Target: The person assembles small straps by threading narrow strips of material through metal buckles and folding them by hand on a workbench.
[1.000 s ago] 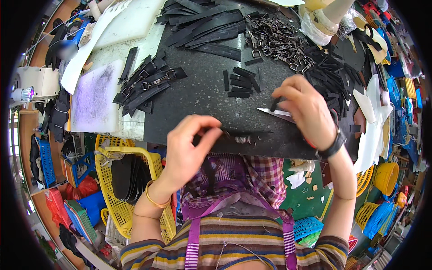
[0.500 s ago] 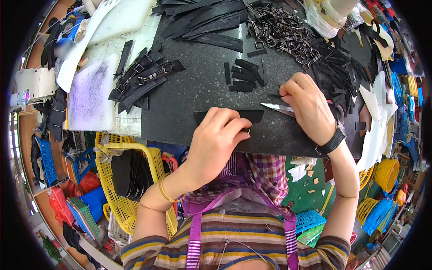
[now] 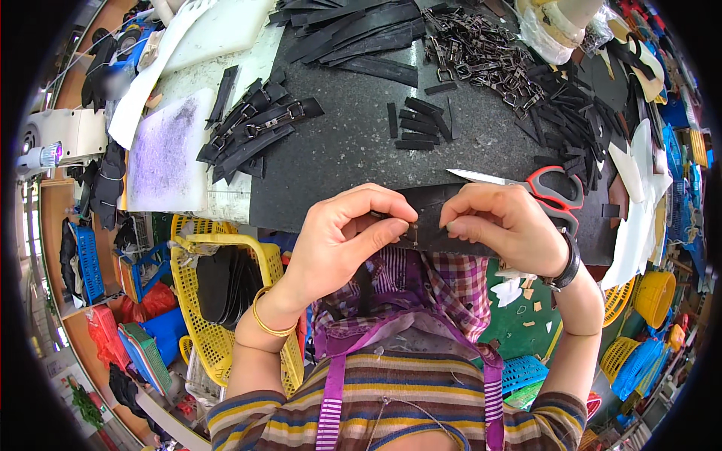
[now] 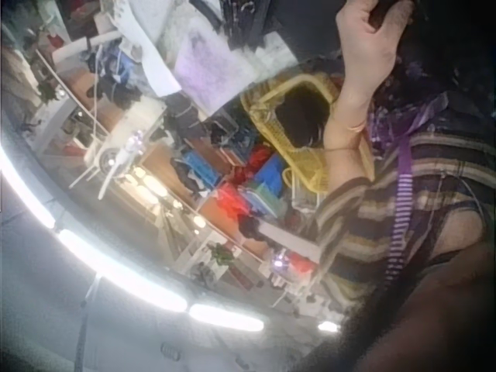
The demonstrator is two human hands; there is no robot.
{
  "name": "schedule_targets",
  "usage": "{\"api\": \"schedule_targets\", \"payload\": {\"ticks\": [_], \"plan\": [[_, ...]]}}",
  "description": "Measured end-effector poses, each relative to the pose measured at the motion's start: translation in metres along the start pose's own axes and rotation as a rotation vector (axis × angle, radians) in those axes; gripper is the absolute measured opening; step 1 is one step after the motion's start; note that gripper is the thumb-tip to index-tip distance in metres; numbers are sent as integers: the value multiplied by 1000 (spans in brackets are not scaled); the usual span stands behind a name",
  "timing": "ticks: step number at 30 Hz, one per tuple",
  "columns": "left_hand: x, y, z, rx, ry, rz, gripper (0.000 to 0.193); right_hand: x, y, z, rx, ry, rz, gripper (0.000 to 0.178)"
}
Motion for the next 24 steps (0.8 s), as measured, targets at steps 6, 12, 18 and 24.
{"api": "schedule_targets", "payload": {"ticks": [6, 12, 18, 24], "plan": [[-1, 5, -3, -60, 7, 43, 15, 2, 7, -1, -13, 147, 201, 14], [-1, 10, -2, -50, 21, 73, 16, 6, 12, -6, 1, 238, 336, 16], [-2, 11, -2, 36, 121, 214, 15, 3, 16, -6, -13, 187, 260, 17], [7, 19, -8, 309, 501, 794, 15, -3, 6, 0, 161, 4, -107, 13]]}}
Point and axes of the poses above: each hand's wrist, its own z-axis towards the middle knuckle, its own y-axis out of the palm, x = y × z, the point moved 7 cm from there along z, towards the middle knuckle, and after that the axes turned 14 degrees about -y, right-handed, at the moved point
